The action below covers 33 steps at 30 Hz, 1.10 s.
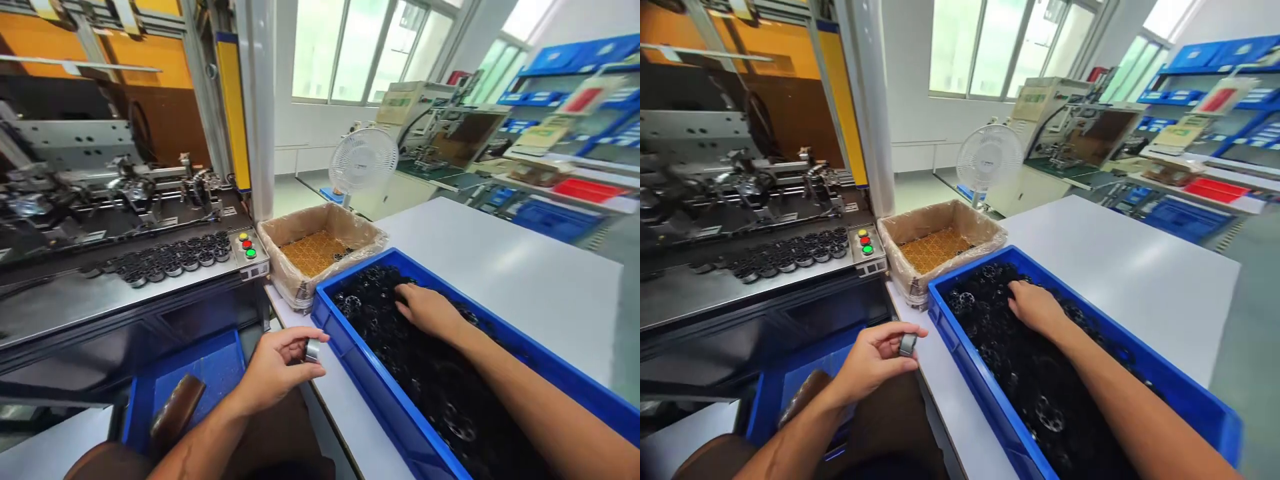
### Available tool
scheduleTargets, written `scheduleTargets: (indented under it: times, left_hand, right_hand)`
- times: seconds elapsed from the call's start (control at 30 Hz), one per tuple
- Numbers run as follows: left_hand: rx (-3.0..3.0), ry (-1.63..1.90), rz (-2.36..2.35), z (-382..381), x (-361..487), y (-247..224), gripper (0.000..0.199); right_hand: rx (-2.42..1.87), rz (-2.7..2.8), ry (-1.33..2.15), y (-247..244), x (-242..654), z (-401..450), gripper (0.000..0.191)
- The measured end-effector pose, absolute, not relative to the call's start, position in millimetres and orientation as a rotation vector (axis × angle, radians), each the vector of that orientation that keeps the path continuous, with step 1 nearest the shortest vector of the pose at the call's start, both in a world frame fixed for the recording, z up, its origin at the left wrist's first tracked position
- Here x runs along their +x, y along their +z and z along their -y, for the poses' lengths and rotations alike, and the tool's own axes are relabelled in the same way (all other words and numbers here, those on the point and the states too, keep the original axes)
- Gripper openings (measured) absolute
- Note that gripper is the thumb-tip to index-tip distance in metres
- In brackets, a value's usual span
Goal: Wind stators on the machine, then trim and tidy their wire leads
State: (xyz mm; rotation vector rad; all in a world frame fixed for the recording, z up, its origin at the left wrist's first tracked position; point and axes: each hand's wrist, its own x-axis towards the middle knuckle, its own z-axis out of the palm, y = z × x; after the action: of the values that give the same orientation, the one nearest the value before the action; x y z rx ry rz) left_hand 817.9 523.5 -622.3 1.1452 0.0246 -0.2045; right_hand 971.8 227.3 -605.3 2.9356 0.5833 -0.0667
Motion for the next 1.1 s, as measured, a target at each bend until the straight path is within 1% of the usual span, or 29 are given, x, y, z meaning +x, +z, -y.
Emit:
scheduleTargets:
  times: [0.17, 0.3, 0.4, 0.43, 0.47, 0.53, 0.63, 0.8, 1.0, 1.1]
  left_hand:
    - [1.095, -0.174, -0.047, -524, 817, -621, 0.046]
    - [1.13, -0.157, -0.063, -522, 816, -617, 0.043]
    - [1.097, -0.18, -0.08, -517, 818, -614, 0.044]
    - [1.072, -0.198, -0.084, -514, 818, -613, 0.045]
    - [1.048, -0.219, -0.086, -511, 819, -612, 0.047]
    - [1.011, -0.269, -0.077, -503, 819, -610, 0.05]
    - [0.994, -0.319, -0.049, -491, 818, -609, 0.048]
    - [1.016, -0.293, -0.004, -482, 814, -613, 0.046]
    - [1.064, -0.222, -0.035, -486, 811, -610, 0.046]
    - [1.083, -0.227, -0.046, -489, 810, -608, 0.045]
  right_hand:
    - [3.019, -0.547, -0.002, -609, 976, -222, 0.022]
    - [3.162, -0.58, 0.088, -593, 965, -228, 0.026]
    - [3.515, -0.862, 0.172, -573, 930, -248, 0.025]
    - [3.659, -1.066, 0.234, -567, 915, -257, 0.023]
    - [3.725, -1.278, 0.369, -563, 899, -266, 0.019]
    - [3.663, -1.653, 0.52, -560, 872, -284, 0.013]
    - [3.562, -1.945, 0.543, -566, 850, -300, 0.016]
    - [3.596, -2.006, 0.602, -579, 848, -301, 0.014]
    - [3.374, -2.231, 0.58, -579, 848, -300, 0.035]
    - [3.256, -2.228, 0.708, -583, 849, -300, 0.037]
